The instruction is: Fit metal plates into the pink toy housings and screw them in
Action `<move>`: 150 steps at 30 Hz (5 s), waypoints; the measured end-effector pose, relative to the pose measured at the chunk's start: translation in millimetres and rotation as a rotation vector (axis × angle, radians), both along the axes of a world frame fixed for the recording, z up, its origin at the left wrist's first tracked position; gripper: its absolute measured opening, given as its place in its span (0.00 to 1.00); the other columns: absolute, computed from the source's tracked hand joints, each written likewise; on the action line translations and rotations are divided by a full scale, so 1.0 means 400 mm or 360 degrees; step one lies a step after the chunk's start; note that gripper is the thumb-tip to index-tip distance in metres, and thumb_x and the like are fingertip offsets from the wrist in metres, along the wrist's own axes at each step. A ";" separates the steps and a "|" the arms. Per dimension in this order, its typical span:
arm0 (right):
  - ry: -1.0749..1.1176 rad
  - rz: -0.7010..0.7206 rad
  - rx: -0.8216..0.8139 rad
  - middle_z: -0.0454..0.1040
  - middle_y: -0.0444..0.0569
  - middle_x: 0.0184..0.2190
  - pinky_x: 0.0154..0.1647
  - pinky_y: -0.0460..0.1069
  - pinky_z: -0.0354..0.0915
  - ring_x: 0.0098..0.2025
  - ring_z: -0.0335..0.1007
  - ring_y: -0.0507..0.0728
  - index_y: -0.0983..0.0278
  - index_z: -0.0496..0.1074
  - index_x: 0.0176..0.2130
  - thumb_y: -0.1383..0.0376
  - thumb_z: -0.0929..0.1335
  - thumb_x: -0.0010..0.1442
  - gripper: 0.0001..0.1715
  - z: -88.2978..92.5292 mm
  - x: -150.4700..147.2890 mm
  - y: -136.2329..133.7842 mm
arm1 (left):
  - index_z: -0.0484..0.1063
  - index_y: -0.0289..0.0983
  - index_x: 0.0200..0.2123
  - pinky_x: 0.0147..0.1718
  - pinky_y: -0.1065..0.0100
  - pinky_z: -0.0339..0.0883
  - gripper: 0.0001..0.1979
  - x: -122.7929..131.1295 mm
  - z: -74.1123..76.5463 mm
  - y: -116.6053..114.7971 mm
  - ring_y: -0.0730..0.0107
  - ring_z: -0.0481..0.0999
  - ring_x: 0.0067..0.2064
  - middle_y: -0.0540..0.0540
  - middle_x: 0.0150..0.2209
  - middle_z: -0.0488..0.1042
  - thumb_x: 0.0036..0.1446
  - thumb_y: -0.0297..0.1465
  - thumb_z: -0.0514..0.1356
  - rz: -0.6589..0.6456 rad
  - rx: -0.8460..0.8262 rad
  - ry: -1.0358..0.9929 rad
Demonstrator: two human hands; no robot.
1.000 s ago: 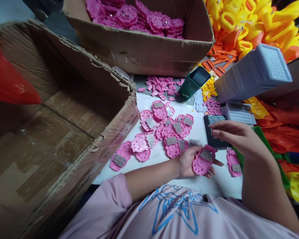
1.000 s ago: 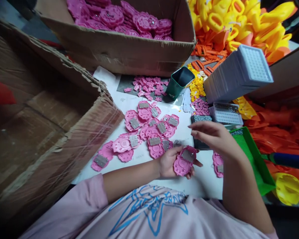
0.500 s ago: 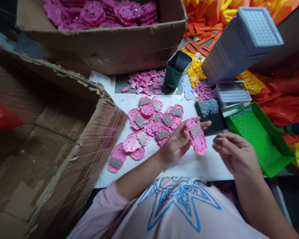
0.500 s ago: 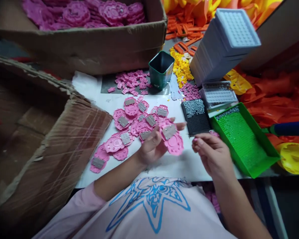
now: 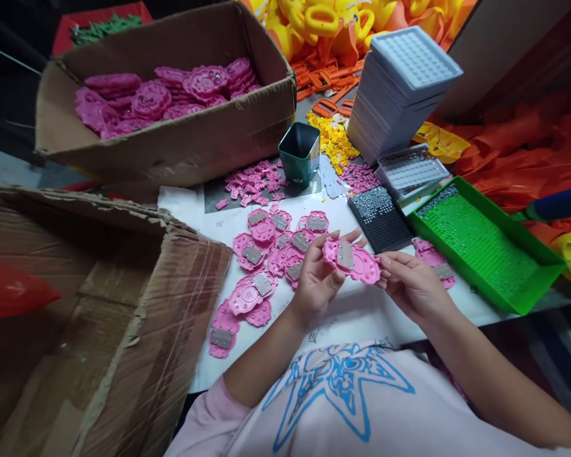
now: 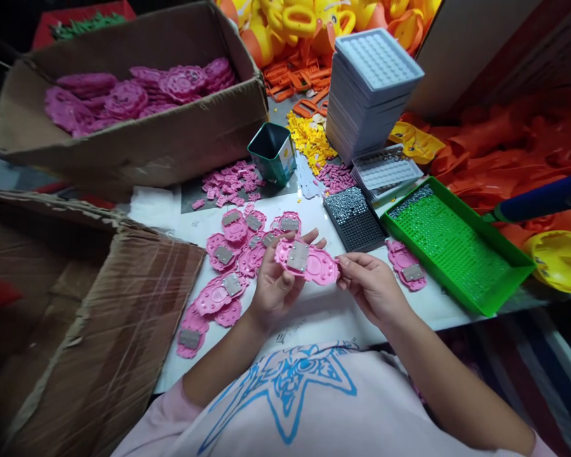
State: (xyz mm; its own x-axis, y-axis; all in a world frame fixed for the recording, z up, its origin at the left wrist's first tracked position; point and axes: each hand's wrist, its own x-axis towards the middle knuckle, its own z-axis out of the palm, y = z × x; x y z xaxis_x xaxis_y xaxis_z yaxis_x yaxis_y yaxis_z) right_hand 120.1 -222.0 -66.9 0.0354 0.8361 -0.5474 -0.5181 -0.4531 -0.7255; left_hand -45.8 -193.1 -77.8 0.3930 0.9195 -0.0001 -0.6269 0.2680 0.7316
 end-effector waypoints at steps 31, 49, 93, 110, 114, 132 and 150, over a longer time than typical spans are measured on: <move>-0.0849 0.0720 0.0127 0.69 0.47 0.18 0.19 0.45 0.57 0.20 0.60 0.49 0.65 0.75 0.23 0.51 0.75 0.40 0.20 0.095 0.123 0.078 | 0.66 0.34 0.54 0.54 0.50 0.60 0.39 0.021 -0.007 -0.014 0.47 0.69 0.57 0.31 0.56 0.68 0.51 0.59 0.53 -0.0451 -0.0593 -0.0427; -0.2190 0.1844 0.1673 0.76 0.54 0.40 0.41 0.48 0.65 0.39 0.72 0.55 0.66 0.76 0.41 0.66 0.61 0.60 0.16 0.033 -0.159 0.500 | 0.70 0.30 0.45 0.22 0.70 0.56 0.40 0.026 -0.059 0.006 0.67 0.72 0.22 0.34 0.33 0.77 0.39 0.58 0.63 -0.1117 -0.0362 -0.0824; -0.1416 0.0083 0.1406 0.73 0.48 0.34 0.28 0.46 0.69 0.33 0.70 0.51 0.58 0.77 0.37 0.66 0.72 0.52 0.09 -0.053 -0.029 0.138 | 0.69 0.35 0.51 0.44 0.64 0.69 0.22 0.000 0.022 0.030 0.63 0.76 0.44 0.42 0.43 0.75 0.51 0.30 0.63 0.0057 -0.0641 -0.0053; -0.1783 0.0134 0.1890 0.73 0.50 0.39 0.40 0.52 0.70 0.41 0.70 0.54 0.56 0.73 0.44 0.74 0.71 0.52 0.20 -0.042 -0.022 0.125 | 0.70 0.37 0.53 0.36 0.69 0.66 0.25 0.022 0.009 0.007 0.67 0.75 0.38 0.42 0.43 0.75 0.50 0.32 0.65 -0.0114 -0.0564 0.0002; -0.1750 0.0165 0.1859 0.72 0.49 0.38 0.37 0.51 0.70 0.39 0.71 0.54 0.55 0.74 0.44 0.73 0.71 0.52 0.20 -0.042 -0.020 0.124 | 0.71 0.37 0.51 0.34 0.71 0.65 0.25 0.022 0.005 0.006 0.70 0.74 0.34 0.43 0.40 0.75 0.49 0.34 0.67 -0.0068 -0.0553 -0.0002; -0.1965 0.0217 0.2255 0.76 0.52 0.38 0.39 0.56 0.72 0.39 0.74 0.58 0.57 0.70 0.50 0.69 0.72 0.49 0.28 -0.026 -0.031 0.119 | 0.69 0.34 0.28 0.27 0.74 0.58 0.20 0.003 0.009 0.018 0.79 0.64 0.25 0.52 0.24 0.66 0.48 0.46 0.66 0.0273 -0.0432 0.0303; -0.1578 0.0356 0.2192 0.75 0.53 0.37 0.38 0.55 0.72 0.39 0.74 0.58 0.59 0.71 0.47 0.65 0.67 0.55 0.18 -0.008 -0.033 0.102 | 0.68 0.32 0.31 0.19 0.76 0.65 0.21 -0.011 -0.004 0.018 0.75 0.72 0.20 0.49 0.21 0.72 0.46 0.44 0.68 -0.0043 -0.0602 0.0096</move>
State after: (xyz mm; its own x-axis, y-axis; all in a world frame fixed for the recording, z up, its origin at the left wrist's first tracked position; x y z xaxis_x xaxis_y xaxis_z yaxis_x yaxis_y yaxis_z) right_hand 107.1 -181.1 -70.1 -0.2833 0.6718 0.6844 0.3189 0.7390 -0.5934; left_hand -50.3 -186.0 -79.4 0.4061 0.8393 -0.3614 -0.5747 0.5420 0.6131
